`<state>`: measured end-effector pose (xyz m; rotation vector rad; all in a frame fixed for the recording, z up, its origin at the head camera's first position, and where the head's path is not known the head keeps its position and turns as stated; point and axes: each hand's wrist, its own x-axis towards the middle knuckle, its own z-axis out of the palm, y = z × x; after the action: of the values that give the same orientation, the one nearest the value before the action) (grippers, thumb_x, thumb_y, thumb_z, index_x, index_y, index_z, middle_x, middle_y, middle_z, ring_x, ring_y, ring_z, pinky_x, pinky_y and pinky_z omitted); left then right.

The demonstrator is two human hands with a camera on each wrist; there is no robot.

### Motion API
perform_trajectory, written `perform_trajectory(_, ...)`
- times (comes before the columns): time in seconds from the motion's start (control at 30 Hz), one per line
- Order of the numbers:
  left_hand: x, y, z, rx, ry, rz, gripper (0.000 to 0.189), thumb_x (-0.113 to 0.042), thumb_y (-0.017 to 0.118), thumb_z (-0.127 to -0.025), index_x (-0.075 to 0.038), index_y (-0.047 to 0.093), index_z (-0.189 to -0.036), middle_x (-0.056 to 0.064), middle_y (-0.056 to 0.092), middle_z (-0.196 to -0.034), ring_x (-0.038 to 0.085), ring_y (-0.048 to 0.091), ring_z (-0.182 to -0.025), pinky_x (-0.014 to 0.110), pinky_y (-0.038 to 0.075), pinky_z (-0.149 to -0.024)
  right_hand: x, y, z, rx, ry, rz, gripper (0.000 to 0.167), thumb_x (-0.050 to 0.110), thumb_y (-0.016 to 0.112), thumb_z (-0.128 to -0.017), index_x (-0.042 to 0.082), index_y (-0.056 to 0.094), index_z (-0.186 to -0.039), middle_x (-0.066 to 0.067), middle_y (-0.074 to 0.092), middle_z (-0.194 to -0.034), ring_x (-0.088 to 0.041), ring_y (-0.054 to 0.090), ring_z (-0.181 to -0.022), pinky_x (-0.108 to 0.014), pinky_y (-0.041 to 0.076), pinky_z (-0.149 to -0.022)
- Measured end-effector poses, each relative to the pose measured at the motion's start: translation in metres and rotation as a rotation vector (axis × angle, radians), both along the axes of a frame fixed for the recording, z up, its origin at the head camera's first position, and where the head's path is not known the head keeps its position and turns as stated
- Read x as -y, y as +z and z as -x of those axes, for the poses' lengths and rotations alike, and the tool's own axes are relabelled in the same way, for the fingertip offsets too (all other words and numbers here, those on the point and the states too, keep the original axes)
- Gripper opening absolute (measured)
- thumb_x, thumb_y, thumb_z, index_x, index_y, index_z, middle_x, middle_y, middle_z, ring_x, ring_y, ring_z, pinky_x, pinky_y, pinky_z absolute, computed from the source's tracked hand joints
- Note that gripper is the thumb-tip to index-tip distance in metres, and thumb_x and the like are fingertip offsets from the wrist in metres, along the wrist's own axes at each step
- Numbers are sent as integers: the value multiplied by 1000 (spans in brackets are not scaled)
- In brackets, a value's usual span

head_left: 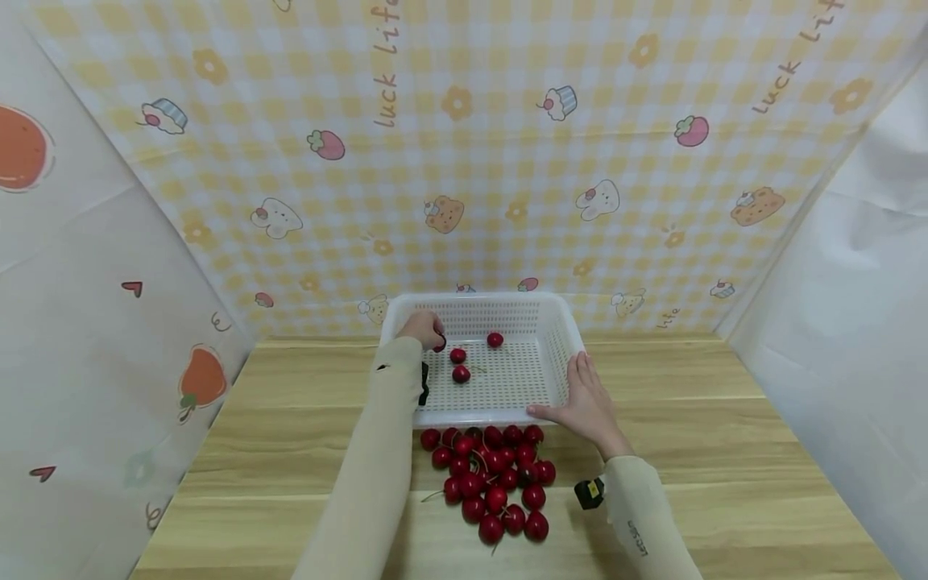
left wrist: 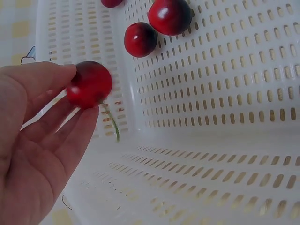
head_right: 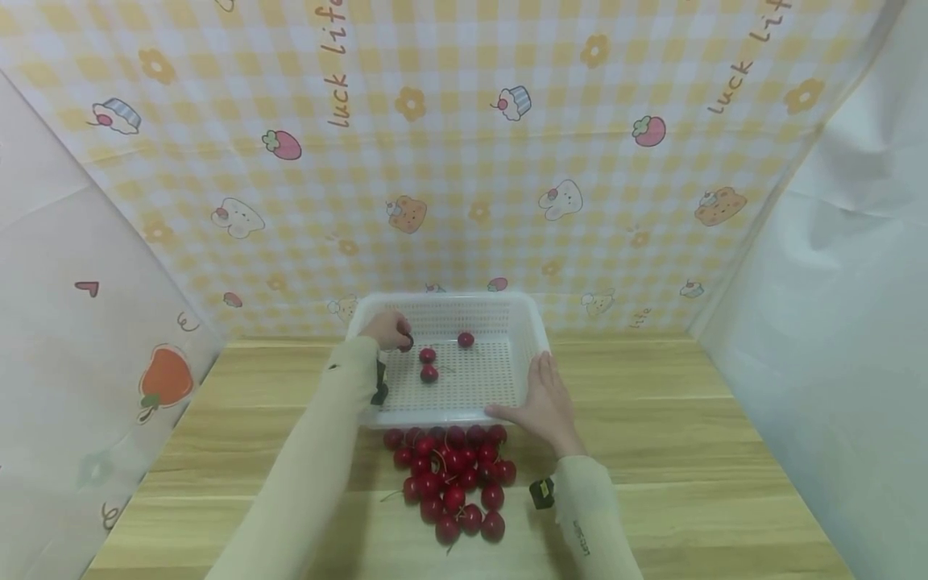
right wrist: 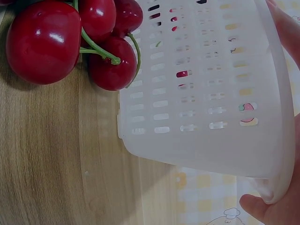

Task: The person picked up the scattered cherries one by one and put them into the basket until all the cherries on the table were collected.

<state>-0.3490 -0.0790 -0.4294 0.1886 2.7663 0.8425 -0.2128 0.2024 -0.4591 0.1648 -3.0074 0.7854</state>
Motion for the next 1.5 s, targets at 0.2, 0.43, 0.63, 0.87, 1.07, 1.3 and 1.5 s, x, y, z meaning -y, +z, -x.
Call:
perform_trajectory(0.2, 2, 1, -5, -53, -15, 7, 16, -2, 59, -77, 1, 61, -92, 13, 61, -95, 24, 55, -84, 34, 48, -74, 1, 0, -2, 2, 0, 2, 124, 69, 66, -61, -11, 14, -140, -28, 3, -147, -40, 4, -136, -54, 14, -108)
perform_trajectory(0.43, 1, 12, -12, -156, -18, -28, 19, -12, 57, -83, -1, 60, -98, 13, 60, -95, 23, 55, -83, 34, 48, -73, 1, 2, -1, 5, 4, -2, 123, 68, 65, -63, -12, 13, -140, -28, 2, -147, -39, 3, -136, -53, 13, -109)
perform_trajectory(0.63, 2, 40, -43, -219, -83, -82, 24, -15, 57, -85, 0, 59, -104, 14, 61, -104, 26, 57, -95, 37, 49, -82, 0, 3, 0, 21, 11, 15, 124, 70, 65, -62, -10, 11, -140, -27, 1, -148, -39, 2, -137, -54, 12, -109)
perform_trajectory(0.87, 7, 57, -97, -384, -237, -48, 22, -15, 61, -83, -1, 60, -101, 14, 62, -102, 27, 58, -96, 35, 50, -83, -1, 5, 1, 18, 18, 10, 125, 70, 64, -62, -11, 10, -140, -27, 0, -148, -39, 1, -137, -53, 12, -109)
perform_trajectory(1.07, 22, 54, -144, -473, -258, -15, 17, -16, 64, -83, -7, 61, -96, 7, 62, -99, 21, 59, -92, 33, 51, -79, 0, 2, 0, 16, 22, 9, 126, 71, 64, -61, -12, 11, -140, -28, 1, -147, -39, 1, -137, -53, 12, -109)
perform_trajectory(1.3, 36, 47, -181, -504, -260, 17, 23, -15, 68, -80, -4, 61, -99, 8, 61, -99, 21, 60, -86, 32, 53, -72, -1, -1, 0, 25, 14, 5, 125, 70, 64, -62, -11, 11, -140, -28, 0, -147, -39, 1, -136, -54, 12, -109)
perform_trajectory(1.5, 33, 31, -202, -543, -304, -55, 22, -9, 70, -77, -2, 60, -94, 7, 61, -93, 18, 60, -82, 27, 53, -70, -1, 2, 0, 9, 12, -1, 123, 68, 65, -62, -12, 12, -139, -28, 0, -147, -40, 2, -136, -53, 13, -109)
